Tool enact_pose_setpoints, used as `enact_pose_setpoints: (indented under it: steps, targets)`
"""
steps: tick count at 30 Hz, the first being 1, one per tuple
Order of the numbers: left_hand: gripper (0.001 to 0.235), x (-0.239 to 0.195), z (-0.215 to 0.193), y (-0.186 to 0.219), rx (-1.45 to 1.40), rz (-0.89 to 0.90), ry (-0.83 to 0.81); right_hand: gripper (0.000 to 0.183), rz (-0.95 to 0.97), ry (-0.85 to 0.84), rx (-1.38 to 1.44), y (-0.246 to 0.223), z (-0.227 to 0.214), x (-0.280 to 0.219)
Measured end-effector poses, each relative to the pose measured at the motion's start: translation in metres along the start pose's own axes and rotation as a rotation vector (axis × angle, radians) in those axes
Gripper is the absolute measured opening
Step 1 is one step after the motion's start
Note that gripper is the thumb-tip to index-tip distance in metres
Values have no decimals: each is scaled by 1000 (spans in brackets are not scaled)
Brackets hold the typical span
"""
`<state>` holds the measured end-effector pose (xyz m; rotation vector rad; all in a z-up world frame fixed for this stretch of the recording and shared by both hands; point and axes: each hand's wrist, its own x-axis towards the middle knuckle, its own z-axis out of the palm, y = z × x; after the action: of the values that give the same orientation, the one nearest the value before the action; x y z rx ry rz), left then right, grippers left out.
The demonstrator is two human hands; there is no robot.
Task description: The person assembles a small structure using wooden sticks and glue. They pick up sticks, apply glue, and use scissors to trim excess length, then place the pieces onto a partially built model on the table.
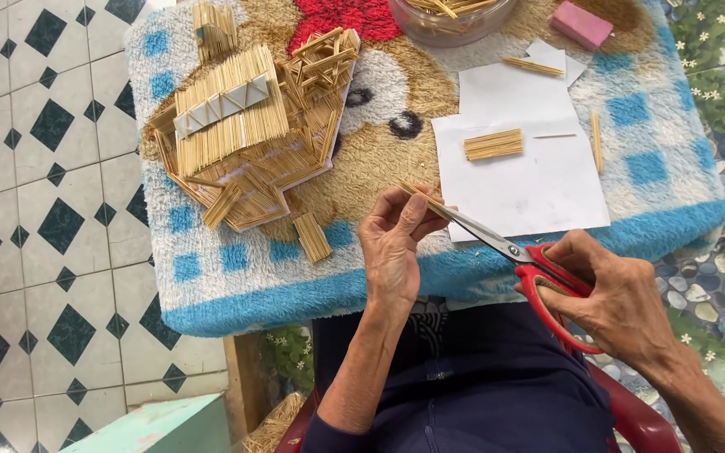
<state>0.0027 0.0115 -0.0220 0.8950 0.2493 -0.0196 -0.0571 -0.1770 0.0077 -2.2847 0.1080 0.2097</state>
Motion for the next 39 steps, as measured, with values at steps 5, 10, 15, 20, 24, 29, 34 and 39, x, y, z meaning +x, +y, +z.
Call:
enact_pose_setpoints:
  steps: [5,10,15,20,24,29,34,39]
  targets:
    - [13,-2,3,4,-6,1,16,23,33,16,54,-8,5,-2]
    - [12,-1,-1,-1,-23,-2,48,24,46,7,82,-10,8,-1]
    - [11,-1,-1,-3,-48,0,85,21,101,1,102,-15,9,1]
    - [11,0,-3,-5,-55,-17,93,22,156,-24,135,-19,6,2]
    - [8,1,-1,-1,-49,49,56,35,-1,-111,-83,3,-6,12]
    - [13,7,-6,16,-48,118,122,44,-169,-78,-309,23,-35,28]
    - [14,-1,3,21,-100,79,17,45,-325,97,-597,48,-56,47]
    - [9,-11,19,23,-133,-42,-63,43,-349,106,-661,55,-57,52]
